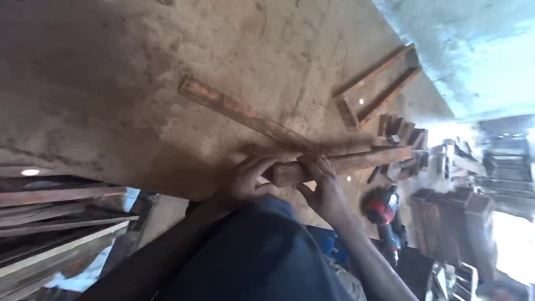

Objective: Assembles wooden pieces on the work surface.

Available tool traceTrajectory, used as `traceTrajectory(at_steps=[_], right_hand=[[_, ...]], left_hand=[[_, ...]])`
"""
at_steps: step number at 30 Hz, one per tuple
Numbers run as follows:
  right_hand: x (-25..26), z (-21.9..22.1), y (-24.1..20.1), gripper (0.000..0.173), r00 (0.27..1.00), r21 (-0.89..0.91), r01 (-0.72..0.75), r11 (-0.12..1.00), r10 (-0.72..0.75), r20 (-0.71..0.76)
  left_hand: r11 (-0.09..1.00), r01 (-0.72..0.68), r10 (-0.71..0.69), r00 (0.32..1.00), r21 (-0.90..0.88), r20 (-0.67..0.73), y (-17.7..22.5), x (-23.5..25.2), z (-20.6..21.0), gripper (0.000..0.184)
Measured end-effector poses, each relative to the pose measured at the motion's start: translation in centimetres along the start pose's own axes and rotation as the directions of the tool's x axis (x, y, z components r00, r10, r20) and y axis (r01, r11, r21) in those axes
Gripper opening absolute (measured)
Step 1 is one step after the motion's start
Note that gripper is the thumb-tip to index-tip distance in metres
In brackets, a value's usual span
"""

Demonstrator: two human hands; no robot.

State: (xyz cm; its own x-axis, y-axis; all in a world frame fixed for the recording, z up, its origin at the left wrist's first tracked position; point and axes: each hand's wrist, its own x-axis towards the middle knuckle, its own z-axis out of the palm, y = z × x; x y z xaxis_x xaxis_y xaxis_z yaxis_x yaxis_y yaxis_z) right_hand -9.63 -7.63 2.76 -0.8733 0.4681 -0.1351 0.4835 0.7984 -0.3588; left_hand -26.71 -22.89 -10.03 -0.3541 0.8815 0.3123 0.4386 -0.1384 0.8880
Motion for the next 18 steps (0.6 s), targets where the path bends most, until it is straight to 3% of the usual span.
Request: traceTrajectory(at_steps=[8,18], right_hand=[[0.3,-0.4,0.1,0.057,0.999,0.008,0.000,1.000,0.000,0.048],[0.6,-0.3,0.1,0.060,0.998,0.018,-0.002,1.000,0.001,0.061]], left_hand=[[0.998,-0.069,0.069,0.997,0.007,-0.029,-0.5,-0.1,-0.2,0.061],[0.994,0.108,-0.108,0.993,-0.010,0.050,0.5,-0.5,-1.3,0.059]])
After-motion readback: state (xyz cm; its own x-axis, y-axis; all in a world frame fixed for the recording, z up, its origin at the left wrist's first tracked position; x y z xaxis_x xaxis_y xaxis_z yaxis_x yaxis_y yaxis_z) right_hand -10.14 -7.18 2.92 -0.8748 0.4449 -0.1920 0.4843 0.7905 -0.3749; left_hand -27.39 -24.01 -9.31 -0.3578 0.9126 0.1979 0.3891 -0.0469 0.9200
